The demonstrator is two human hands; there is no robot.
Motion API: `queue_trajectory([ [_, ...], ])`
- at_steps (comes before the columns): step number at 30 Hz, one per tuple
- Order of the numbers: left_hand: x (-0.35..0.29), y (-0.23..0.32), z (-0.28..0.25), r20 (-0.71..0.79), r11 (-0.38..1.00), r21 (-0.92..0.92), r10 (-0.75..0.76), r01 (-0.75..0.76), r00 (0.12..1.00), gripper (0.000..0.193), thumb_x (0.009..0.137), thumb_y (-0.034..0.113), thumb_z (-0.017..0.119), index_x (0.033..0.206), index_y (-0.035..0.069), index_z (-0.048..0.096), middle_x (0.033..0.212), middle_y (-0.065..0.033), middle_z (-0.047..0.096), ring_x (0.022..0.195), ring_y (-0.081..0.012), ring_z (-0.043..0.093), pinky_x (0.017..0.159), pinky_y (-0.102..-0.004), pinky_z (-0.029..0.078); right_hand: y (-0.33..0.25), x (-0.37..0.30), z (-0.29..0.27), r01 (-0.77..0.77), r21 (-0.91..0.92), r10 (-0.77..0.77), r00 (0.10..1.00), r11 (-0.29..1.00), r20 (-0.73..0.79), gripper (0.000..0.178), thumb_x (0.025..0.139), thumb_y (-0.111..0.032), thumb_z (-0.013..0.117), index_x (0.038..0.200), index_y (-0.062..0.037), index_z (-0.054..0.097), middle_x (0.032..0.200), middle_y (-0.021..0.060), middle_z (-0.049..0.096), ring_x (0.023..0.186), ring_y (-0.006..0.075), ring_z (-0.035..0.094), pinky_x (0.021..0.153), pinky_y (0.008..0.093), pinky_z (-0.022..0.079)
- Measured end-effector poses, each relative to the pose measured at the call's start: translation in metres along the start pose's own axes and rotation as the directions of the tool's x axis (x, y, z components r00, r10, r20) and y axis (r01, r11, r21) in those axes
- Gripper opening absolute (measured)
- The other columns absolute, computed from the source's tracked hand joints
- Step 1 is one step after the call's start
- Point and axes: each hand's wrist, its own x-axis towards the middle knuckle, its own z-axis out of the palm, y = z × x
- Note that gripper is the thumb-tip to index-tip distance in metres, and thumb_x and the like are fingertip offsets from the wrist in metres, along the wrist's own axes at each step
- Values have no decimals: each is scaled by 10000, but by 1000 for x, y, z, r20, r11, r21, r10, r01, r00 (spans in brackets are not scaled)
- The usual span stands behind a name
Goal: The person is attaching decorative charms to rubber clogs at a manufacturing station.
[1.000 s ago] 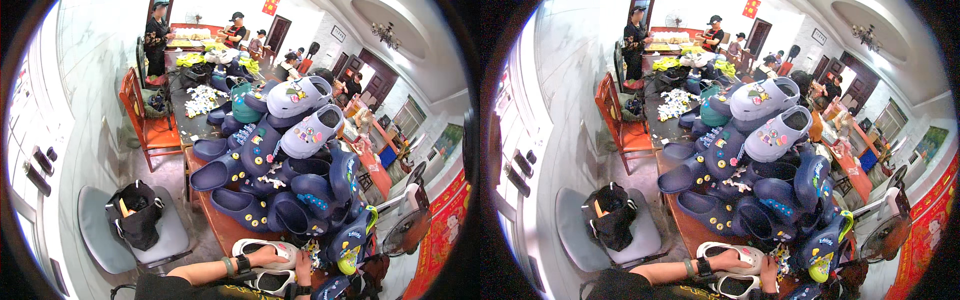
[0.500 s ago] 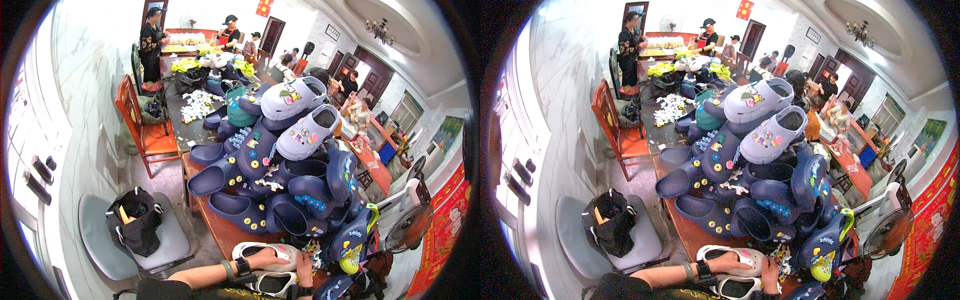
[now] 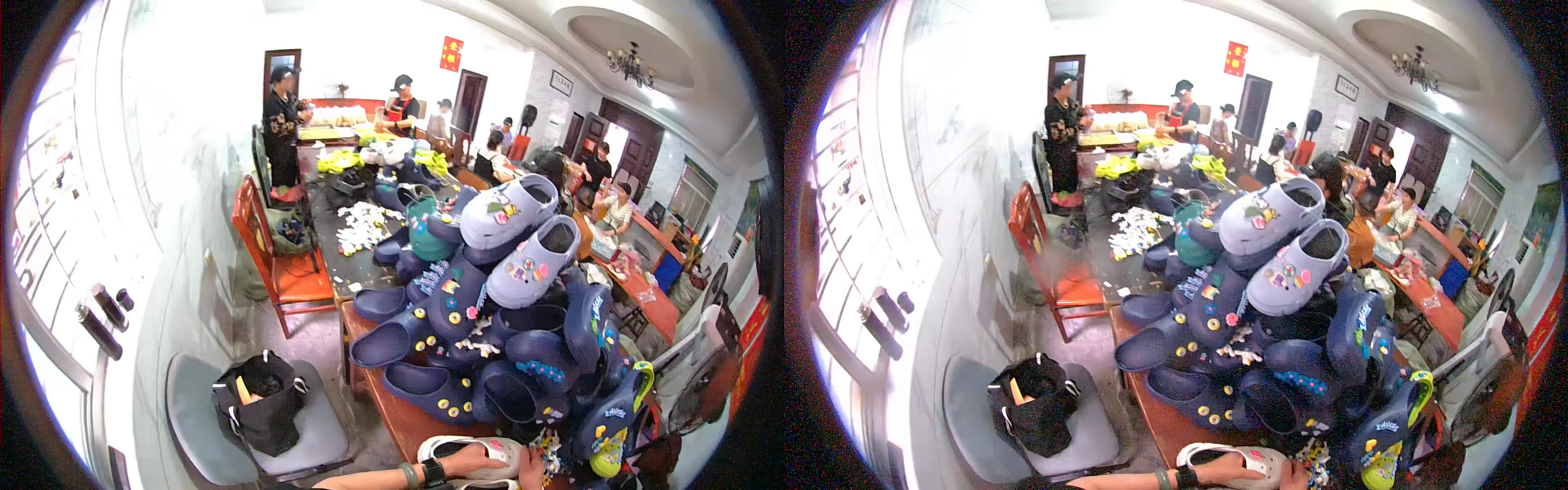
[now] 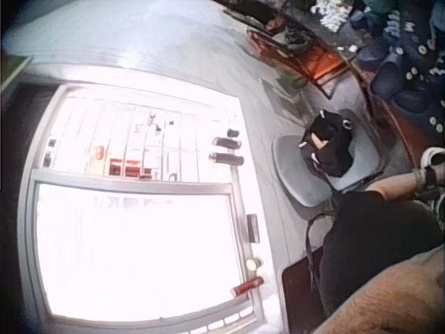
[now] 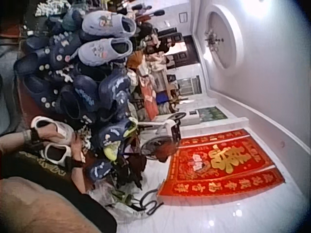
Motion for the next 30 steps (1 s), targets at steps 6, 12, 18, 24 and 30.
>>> queue_trajectory([
  [6, -2, 25, -3, 72, 990, 48, -136, 133, 988, 473, 778, 386, 662, 1000, -31, 647, 969, -130, 667, 858, -212, 609, 795, -306, 456, 2, -7, -1, -156, 174, 195, 950, 972, -243, 468, 956, -350, 429, 1259, 3, 472, 1198, 255, 530, 1048, 408, 512, 914, 434, 396],
  [12, 5, 8, -6, 104, 963, 102, -258, 248, 960, 461, 772, 339, 682, 1035, -37, 634, 1027, -132, 659, 907, -211, 610, 836, -307, 453, -3, -27, -34, 112, 126, -53, 915, 986, -399, 554, 964, -447, 391, 1258, 19, 456, 1157, 196, 565, 1055, 333, 537, 895, 368, 436],
  [18, -2, 13, -12, 31, 998, 54, 11, -12, 999, 433, 782, 296, 683, 1057, -34, 628, 1053, -125, 656, 938, -195, 607, 859, -304, 450, -107, 0, -109, -263, 940, 298, 899, -215, 320, 459, 990, -401, 376, 896, -12, 601, 565, 18, 480, 466, 122, 448, 443, 221, 368],
  [24, -2, 16, -7, 46, 997, -22, -69, 70, 997, 435, 765, 300, 692, 1031, -38, 629, 1013, -128, 663, 890, -202, 610, 823, -315, 462, -107, 5, -116, -341, 652, 206, 938, 677, 277, 337, 975, -253, 427, 955, 10, 637, 570, 22, 484, 469, 133, 413, 483, 274, 348],
  [30, -3, 26, -7, 61, 992, 94, -92, 86, 994, 448, 774, 302, 688, 1061, -35, 620, 1028, -123, 663, 895, -207, 612, 831, -312, 458, 17, -3, -41, 7, -85, -20, 988, 996, -151, 595, 617, -117, 674, 1186, -15, 529, 1299, 272, 391, 1161, 473, 351, 994, 495, 292],
])
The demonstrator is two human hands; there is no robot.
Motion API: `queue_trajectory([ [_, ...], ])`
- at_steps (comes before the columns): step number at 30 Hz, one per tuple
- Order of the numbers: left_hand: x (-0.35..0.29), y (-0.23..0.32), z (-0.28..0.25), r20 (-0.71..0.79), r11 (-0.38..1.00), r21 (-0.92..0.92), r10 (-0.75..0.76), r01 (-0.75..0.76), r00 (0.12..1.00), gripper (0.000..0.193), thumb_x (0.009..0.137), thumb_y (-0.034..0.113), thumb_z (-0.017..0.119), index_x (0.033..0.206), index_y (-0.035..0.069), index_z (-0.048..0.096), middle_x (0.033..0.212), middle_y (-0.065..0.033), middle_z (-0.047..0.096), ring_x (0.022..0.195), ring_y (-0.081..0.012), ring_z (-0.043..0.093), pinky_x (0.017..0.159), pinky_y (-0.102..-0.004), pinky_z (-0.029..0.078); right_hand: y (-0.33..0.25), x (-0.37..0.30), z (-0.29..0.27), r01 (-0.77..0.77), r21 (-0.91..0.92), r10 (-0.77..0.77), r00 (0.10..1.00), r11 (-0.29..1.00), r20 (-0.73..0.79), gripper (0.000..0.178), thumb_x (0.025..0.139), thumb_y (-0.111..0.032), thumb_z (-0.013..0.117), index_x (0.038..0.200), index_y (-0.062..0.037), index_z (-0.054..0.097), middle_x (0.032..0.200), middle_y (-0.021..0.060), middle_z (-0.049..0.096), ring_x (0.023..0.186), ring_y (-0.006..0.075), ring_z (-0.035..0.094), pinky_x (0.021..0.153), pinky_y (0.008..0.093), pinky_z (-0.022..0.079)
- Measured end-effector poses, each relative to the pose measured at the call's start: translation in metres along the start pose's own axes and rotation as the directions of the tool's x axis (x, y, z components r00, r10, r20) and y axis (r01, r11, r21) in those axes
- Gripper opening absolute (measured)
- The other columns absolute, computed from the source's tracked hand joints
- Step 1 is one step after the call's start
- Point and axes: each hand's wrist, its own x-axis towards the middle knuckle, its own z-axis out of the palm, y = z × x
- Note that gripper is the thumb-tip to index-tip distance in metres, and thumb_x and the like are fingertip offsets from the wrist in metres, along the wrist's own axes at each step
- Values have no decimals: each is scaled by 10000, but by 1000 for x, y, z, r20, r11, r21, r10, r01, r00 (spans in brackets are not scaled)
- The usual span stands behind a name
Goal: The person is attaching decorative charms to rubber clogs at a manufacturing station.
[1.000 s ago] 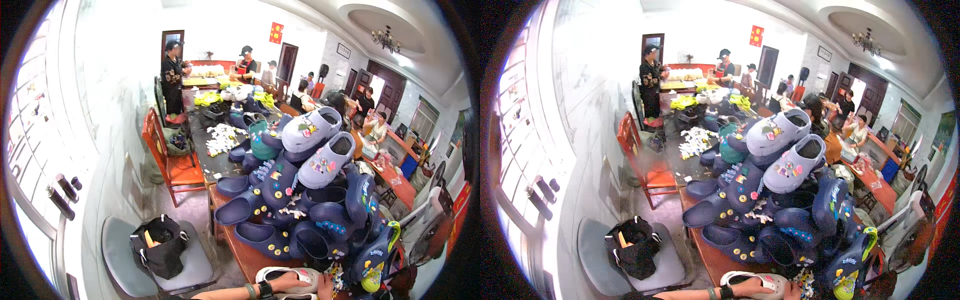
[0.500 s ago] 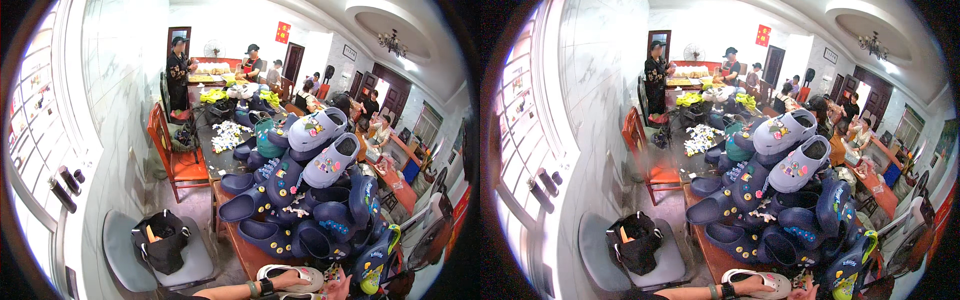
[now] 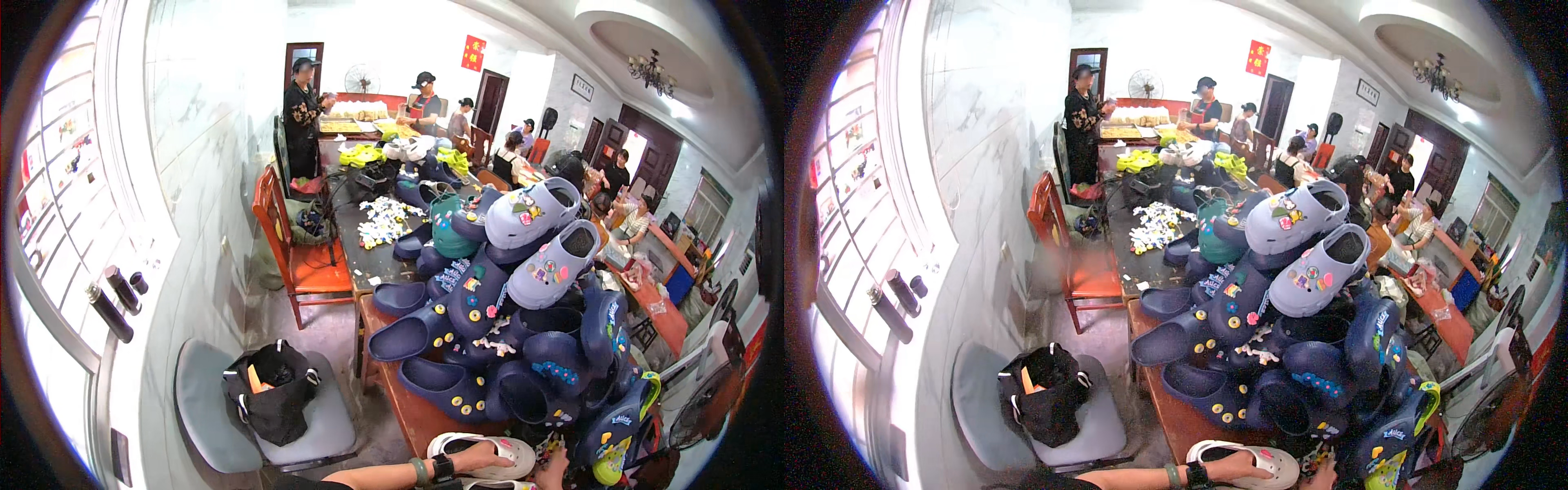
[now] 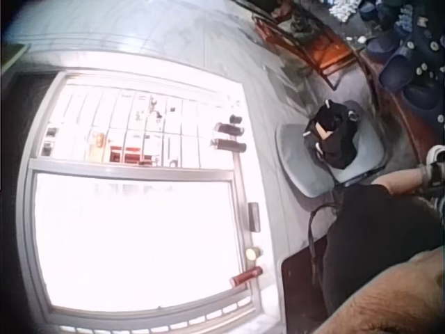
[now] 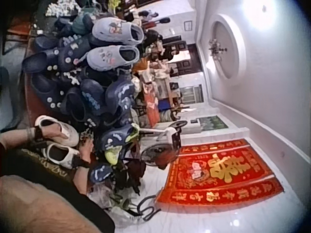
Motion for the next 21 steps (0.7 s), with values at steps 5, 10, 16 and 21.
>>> queue_trajectory([
  [5, 5, -17, -1, 33, 988, -152, 19, -14, 999, 464, 790, 330, 662, 1073, -36, 619, 1053, -126, 652, 937, -212, 600, 851, -305, 446, 2, 3, 10, -63, -5, 63, 989, 998, 134, 559, 635, -55, 626, 1186, -18, 539, 1195, 250, 472, 1103, 431, 413, 990, 491, 299],
  [10, 5, -12, 2, -21, 993, -104, 46, -48, 999, 455, 783, 311, 666, 1077, -35, 619, 1063, -128, 650, 942, -211, 601, 857, -306, 445, 15, 7, 9, -96, -83, 105, 988, 992, 112, 242, 614, -12, 626, 852, -45, 653, 954, 184, 558, 982, 369, 487, 866, 464, 348],
  [16, 4, -12, 1, -15, 992, -128, 8, -10, 1000, 456, 777, 299, 673, 1084, -34, 619, 1068, -130, 651, 942, -212, 606, 861, -307, 450, 8, 4, 9, -154, 6, 153, 988, 988, 29, 177, 601, 24, 638, 759, -55, 655, 869, 186, 565, 947, 369, 507, 857, 462, 364],
  [21, 0, -1, -2, -2, 994, -113, -4, 4, 1000, 455, 786, 303, 671, 1085, -35, 620, 1060, -128, 652, 926, -204, 607, 853, -303, 452, 14, 4, 10, -140, -12, 140, 990, 990, 19, 177, 622, 15, 643, 793, -33, 648, 869, 191, 566, 895, 380, 529, 791, 453, 414],
])
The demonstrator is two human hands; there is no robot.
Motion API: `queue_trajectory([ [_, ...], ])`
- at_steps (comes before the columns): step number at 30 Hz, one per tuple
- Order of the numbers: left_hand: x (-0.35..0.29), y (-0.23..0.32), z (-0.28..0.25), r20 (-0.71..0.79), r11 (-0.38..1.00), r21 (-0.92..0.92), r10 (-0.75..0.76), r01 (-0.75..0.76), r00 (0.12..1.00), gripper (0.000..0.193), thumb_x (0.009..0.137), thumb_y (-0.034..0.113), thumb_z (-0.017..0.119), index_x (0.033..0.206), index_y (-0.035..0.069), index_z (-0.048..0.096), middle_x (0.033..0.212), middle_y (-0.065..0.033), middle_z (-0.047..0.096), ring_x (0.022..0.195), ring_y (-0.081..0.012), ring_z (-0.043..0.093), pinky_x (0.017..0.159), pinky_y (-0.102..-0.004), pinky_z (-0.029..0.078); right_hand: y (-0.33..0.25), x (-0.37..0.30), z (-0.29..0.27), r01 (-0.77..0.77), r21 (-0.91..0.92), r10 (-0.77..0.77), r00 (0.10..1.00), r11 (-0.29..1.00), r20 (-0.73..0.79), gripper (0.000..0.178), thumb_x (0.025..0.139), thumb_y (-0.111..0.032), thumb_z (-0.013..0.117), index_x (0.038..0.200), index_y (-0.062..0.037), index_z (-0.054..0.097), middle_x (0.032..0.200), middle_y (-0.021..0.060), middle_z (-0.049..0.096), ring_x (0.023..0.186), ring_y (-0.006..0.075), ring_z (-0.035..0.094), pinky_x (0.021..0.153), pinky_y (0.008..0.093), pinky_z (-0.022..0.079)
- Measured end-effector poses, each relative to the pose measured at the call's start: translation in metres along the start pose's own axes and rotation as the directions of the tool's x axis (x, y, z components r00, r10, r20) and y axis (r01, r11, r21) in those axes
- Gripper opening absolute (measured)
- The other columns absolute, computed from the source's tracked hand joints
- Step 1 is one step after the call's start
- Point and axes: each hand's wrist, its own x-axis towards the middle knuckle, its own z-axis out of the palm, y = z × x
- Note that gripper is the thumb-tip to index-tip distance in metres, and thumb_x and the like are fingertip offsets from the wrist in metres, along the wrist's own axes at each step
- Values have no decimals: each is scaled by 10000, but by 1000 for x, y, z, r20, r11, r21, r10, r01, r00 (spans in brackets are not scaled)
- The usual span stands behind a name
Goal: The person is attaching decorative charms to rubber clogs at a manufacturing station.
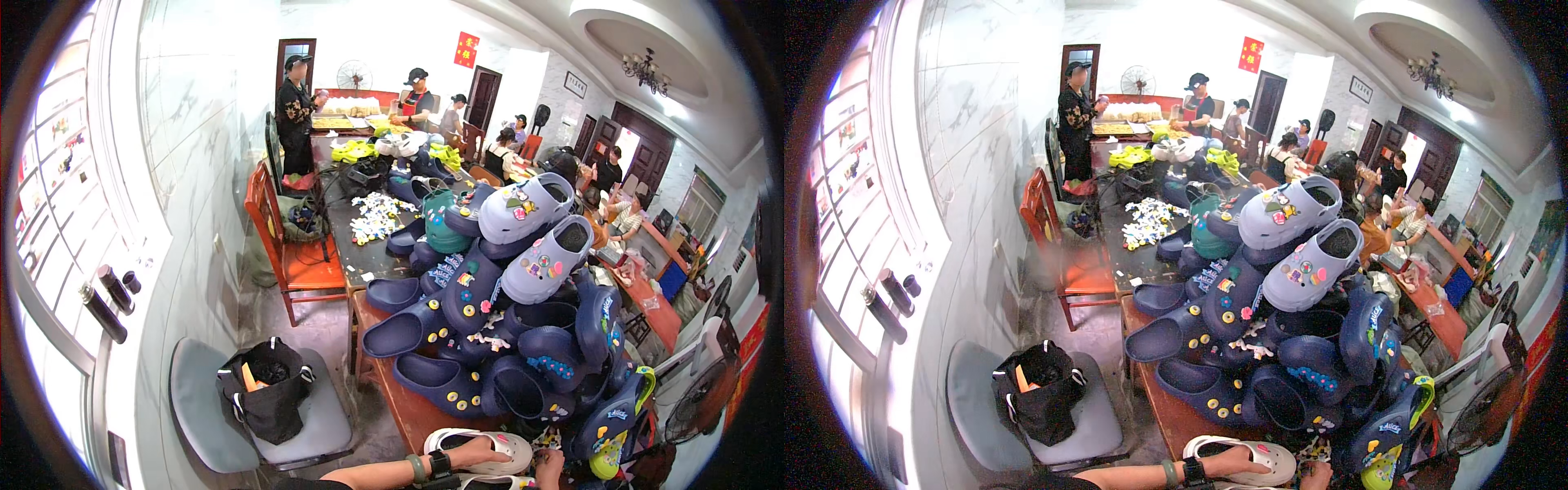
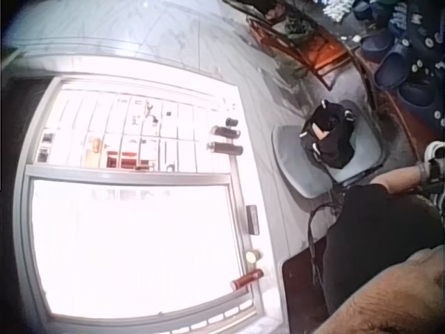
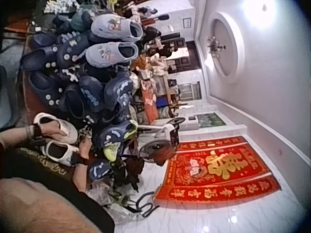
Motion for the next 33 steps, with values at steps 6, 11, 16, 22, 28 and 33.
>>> queue_trajectory([
  [6, 1, -5, -1, -20, 1000, -10, 26, -26, 999, 455, 788, 299, 675, 1092, -34, 615, 1056, -123, 652, 930, -201, 604, 853, -301, 451, -5, 2, 5, 124, 87, -115, 988, 989, -98, 200, 771, -54, 579, 957, -7, 635, 847, 190, 598, 824, 357, 571, 755, 413, 448],
  [11, -4, -4, 0, 15, 999, -15, 49, -48, 999, 453, 792, 295, 677, 1097, -33, 610, 1064, -115, 650, 936, -197, 602, 861, -299, 451, -21, -9, -12, 159, 58, -144, 968, 986, -204, 236, 794, -70, 575, 1016, -46, 650, 831, 197, 617, 786, 375, 567, 736, 431, 454],
  [16, -3, 1, 0, -1, 998, -3, 64, -64, 998, 460, 792, 304, 681, 1097, -32, 606, 1074, -120, 646, 946, -199, 598, 855, -313, 450, -11, -6, -8, 116, 68, -109, 989, 991, -100, 202, 789, -92, 586, 972, -84, 673, 830, 172, 623, 806, 352, 576, 727, 425, 458],
  [22, -8, 10, -7, 17, 992, 69, 100, -101, 995, 471, 800, 340, 658, 1056, -53, 616, 1028, -149, 658, 920, -208, 615, 838, -310, 457, -24, -6, -13, -28, 199, 42, 997, 980, -65, 174, 879, -95, 535, 988, -57, 665, 910, 163, 640, 839, 307, 610, 749, 388, 472],
  [28, -5, 3, -5, 37, 997, 2, 82, -82, 996, 495, 797, 362, 659, 1068, -49, 613, 1053, -155, 651, 948, -221, 613, 854, -310, 453, 10, -9, 3, -12, 324, 46, 994, 946, -96, 204, 881, -47, 501, 1031, 5, 630, 933, 145, 640, 822, 228, 624, 719, 328, 493],
  [33, -6, 1, -8, 33, 997, 71, 27, -29, 999, 518, 791, 388, 663, 1065, -48, 615, 1051, -161, 651, 951, -239, 615, 854, -311, 452, -5, -9, -4, 43, 321, 1, 991, 946, -136, 238, 891, -56, 477, 1079, 21, 601, 968, 169, 631, 858, 251, 623, 757, 335, 492],
])
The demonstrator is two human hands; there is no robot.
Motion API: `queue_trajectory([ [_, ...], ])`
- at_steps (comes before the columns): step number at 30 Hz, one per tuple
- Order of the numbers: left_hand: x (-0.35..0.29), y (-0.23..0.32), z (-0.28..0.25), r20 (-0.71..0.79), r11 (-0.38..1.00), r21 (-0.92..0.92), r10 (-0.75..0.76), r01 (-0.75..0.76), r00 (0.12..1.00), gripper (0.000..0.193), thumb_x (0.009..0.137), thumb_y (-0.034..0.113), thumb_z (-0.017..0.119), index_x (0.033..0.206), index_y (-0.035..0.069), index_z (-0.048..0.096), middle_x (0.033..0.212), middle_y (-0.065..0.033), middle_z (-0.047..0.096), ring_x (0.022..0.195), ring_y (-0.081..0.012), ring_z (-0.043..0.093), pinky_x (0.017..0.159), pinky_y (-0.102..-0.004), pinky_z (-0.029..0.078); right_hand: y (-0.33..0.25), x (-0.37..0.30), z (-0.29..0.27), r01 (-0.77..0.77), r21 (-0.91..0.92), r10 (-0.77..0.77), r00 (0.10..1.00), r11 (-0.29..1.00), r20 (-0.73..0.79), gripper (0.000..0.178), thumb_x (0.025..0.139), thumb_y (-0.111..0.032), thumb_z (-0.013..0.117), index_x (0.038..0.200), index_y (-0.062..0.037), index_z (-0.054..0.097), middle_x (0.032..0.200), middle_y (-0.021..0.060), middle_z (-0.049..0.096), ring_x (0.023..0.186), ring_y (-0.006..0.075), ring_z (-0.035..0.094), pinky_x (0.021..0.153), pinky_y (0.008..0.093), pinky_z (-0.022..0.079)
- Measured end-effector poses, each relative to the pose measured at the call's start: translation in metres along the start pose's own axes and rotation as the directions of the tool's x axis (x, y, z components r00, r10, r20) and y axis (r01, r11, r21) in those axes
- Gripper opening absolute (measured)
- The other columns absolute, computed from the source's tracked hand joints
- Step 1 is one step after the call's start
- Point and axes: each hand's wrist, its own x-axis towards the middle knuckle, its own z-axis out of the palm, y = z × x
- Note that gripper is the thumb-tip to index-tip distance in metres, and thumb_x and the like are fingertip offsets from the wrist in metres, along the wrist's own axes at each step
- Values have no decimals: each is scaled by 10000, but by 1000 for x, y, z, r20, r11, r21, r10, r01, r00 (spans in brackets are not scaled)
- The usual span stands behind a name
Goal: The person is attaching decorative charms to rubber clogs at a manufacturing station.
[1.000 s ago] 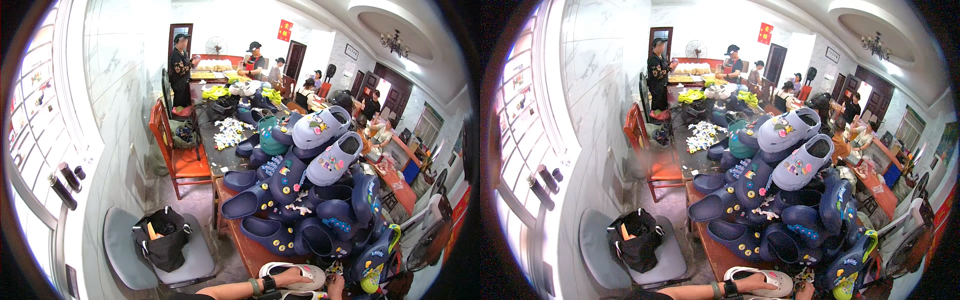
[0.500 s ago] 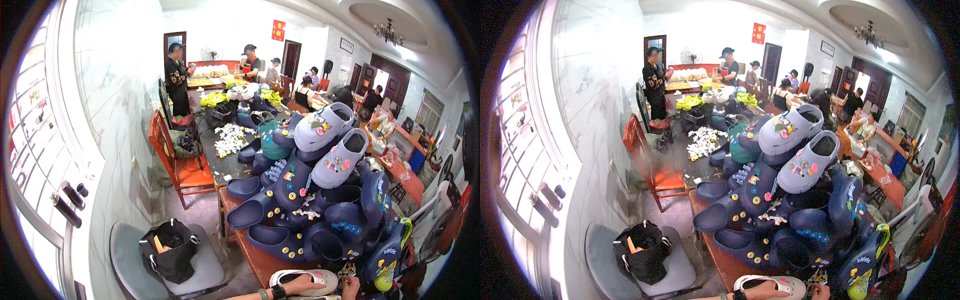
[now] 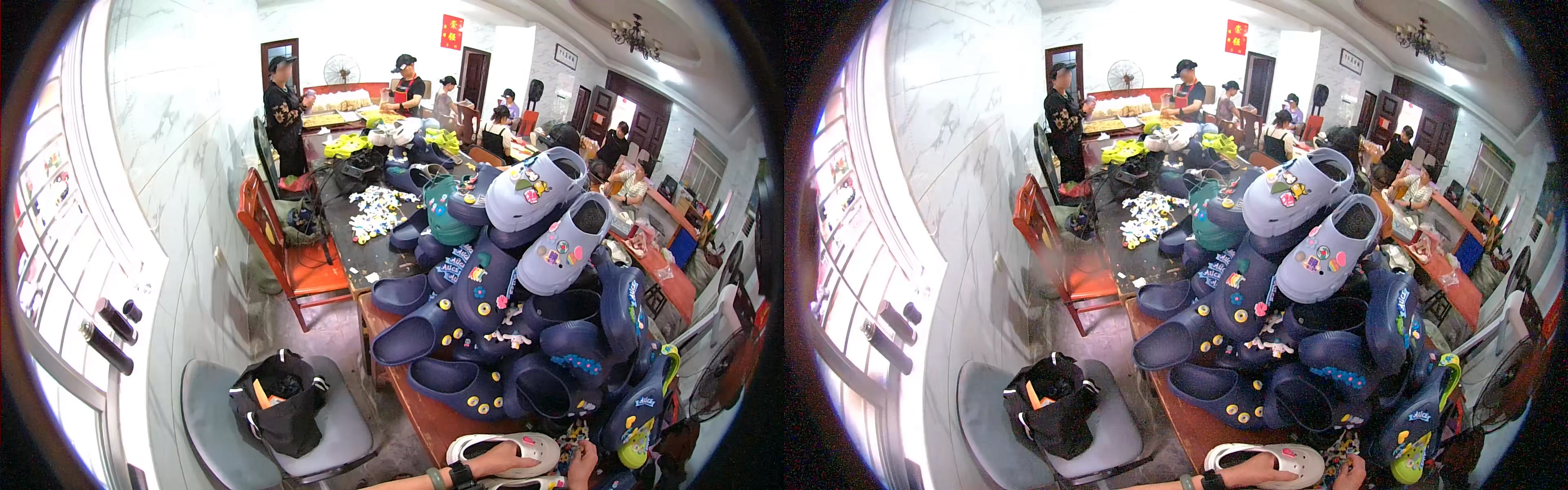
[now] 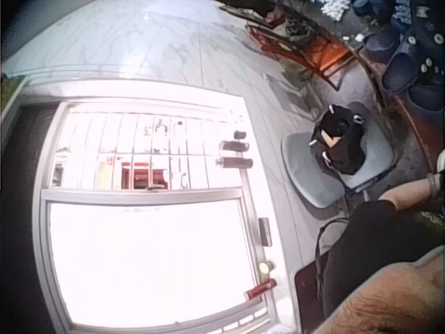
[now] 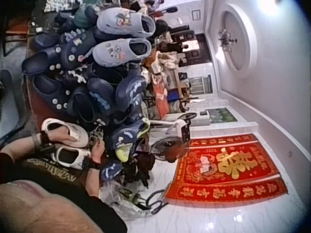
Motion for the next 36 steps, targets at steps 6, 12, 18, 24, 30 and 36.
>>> queue_trajectory([
  [6, 7, -2, 0, 24, 997, 52, -54, 53, 998, 519, 787, 395, 667, 1048, -51, 622, 1026, -163, 657, 918, -243, 623, 830, -313, 463, -1, 1, 0, -90, -131, 60, 973, 987, -221, 246, 696, 53, 577, 936, 13, 617, 907, 202, 600, 913, 347, 583, 836, 392, 451],
  [12, 8, -1, 2, 30, 999, -2, -50, 50, 998, 505, 785, 382, 669, 1057, -41, 625, 1046, -155, 651, 949, -237, 606, 855, -305, 450, -16, 2, -7, -16, -82, 12, 999, 997, -48, 275, 901, -120, 504, 1120, 19, 593, 1058, 173, 638, 967, 279, 605, 857, 349, 458],
  [18, -12, 24, 7, -77, 989, 82, -121, 127, 990, 469, 760, 392, 713, 953, -33, 663, 921, -173, 668, 854, -263, 617, 780, -365, 467, -23, -2, -9, -117, -70, 113, 992, 991, -60, 261, 893, -127, 536, 1110, 4, 600, 1045, 189, 632, 965, 319, 596, 853, 375, 457],
  [24, -21, 48, 2, -58, 1000, -14, -16, 16, 998, 413, 785, 309, 707, 1030, -16, 648, 1024, -157, 655, 953, -253, 598, 852, -360, 448, -23, -2, -9, -72, -167, 61, 996, 983, -72, 234, 888, -131, 552, 1078, -8, 613, 1024, 180, 627, 950, 339, 580, 846, 392, 454],
  [30, -14, 40, 1, -36, 987, 53, -152, 153, 988, 395, 785, 284, 704, 1030, -21, 645, 1056, -171, 640, 967, -261, 593, 859, -358, 442, -31, 4, -8, -59, -29, 59, 998, 998, -14, 210, 901, -97, 518, 1064, -3, 613, 972, 160, 644, 897, 294, 607, 809, 352, 464],
  [36, -18, 47, 4, -63, 997, 7, -74, 74, 995, 385, 776, 257, 716, 1027, -27, 645, 1018, -159, 654, 934, -245, 602, 843, -350, 453, -42, 3, -9, -63, 31, 63, 998, 998, 1, 192, 919, -91, 482, 1023, -16, 624, 933, 152, 650, 856, 284, 616, 773, 348, 470],
])
